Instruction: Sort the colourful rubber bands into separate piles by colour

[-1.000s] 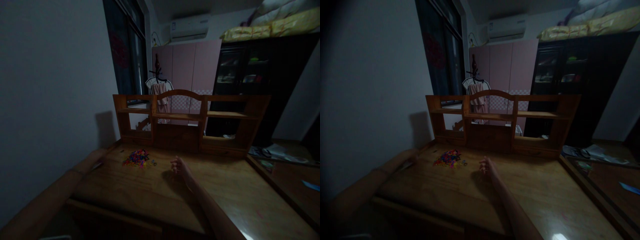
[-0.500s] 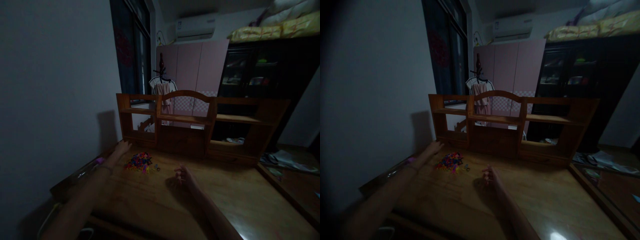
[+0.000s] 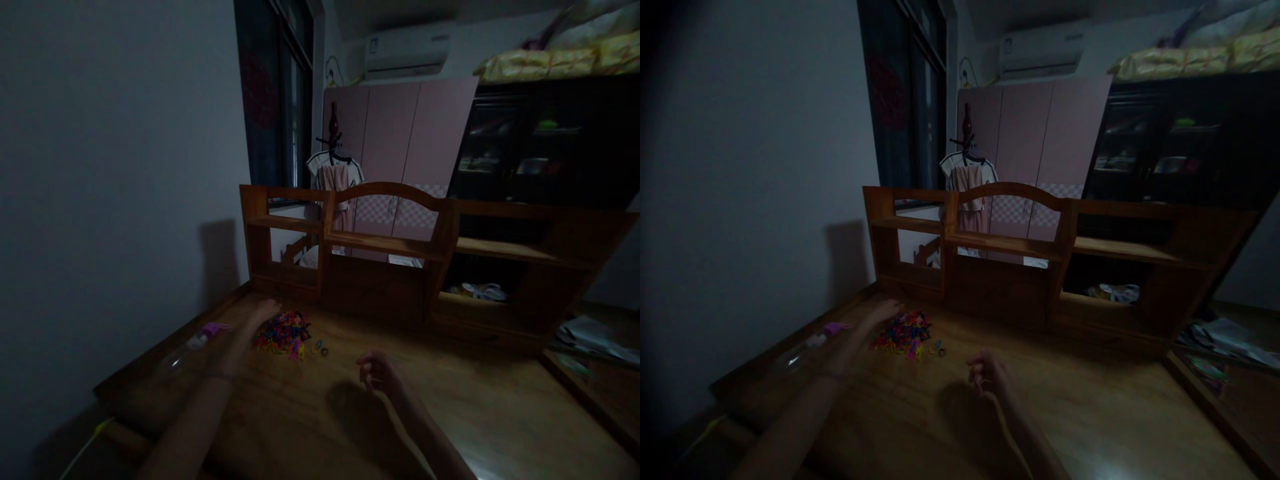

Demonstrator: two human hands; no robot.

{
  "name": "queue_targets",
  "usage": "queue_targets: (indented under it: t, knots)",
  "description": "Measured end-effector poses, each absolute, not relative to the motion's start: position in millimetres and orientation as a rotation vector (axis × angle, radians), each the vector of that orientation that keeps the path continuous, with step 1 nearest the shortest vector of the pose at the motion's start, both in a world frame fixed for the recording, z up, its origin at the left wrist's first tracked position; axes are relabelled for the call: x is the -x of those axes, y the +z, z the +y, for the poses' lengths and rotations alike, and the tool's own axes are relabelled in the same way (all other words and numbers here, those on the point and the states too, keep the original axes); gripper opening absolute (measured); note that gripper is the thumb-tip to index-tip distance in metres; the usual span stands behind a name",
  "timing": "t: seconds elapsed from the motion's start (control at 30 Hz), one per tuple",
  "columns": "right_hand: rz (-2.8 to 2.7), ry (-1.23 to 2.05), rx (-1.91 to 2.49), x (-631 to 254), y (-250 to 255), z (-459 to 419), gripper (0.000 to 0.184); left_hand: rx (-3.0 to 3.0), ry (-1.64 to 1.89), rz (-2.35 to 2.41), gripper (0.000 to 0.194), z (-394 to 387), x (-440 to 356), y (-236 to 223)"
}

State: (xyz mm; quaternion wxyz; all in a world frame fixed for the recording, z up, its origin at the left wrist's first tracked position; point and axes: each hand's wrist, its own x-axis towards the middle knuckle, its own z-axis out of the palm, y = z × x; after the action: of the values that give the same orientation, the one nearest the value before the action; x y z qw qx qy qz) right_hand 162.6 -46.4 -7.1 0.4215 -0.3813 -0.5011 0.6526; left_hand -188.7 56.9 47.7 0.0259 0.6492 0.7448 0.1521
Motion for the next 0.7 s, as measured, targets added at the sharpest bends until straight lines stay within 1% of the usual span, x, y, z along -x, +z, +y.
queue_targets:
  t: [0.07,0.13,0.23,0.3,0.37,0.43,0.5,0.57,0.63,0.7]
  knots:
    - [-1.369,1.537,0.97,-161.1,-5.9,-55.2,0.055,-1.999,0.46,2.279,0.032,54.9,183.5,39.6]
    - [-1.543,1.317,1.019,-159.0,-4.7,-65.1,0.045,-2.005,0.456,2.262,0.036,49.8,176.5,29.9]
    - [-1.733,0.942,1.14,-152.2,-6.1,-71.7,0.031,-2.022,0.482,2.28,0.052,39.8,161.5,13.9]
    - [-1.763,0.849,1.185,-142.4,-9.4,-65.8,0.033,-2.028,0.506,2.307,0.066,35.2,151.3,4.0]
    - [-1.758,0.869,1.221,-126.9,-13.3,-51.7,0.037,-2.043,0.517,2.305,0.073,34.3,144.7,-3.6]
    - [-1.758,0.941,1.277,-105.4,-16.4,-32.2,0.039,-2.05,0.521,2.284,0.07,36.8,144.0,-7.9]
    - [-1.766,0.983,1.308,-78.9,-18.3,-10.4,0.043,-2.044,0.536,2.259,0.059,41.3,148.8,-9.0]
    - [-1.787,1.021,1.329,-49.4,-19.0,10.7,0.042,-2.031,0.563,2.233,0.046,45.8,156.9,-7.8]
    - [-1.825,1.072,1.332,-19.8,-18.4,29.2,0.031,-2.01,0.596,2.214,0.038,49.2,165.1,-5.0]
    - [-1.887,1.117,1.292,6.5,-16.1,44.4,0.02,-1.977,0.632,2.209,0.039,51.3,171.6,-1.2]
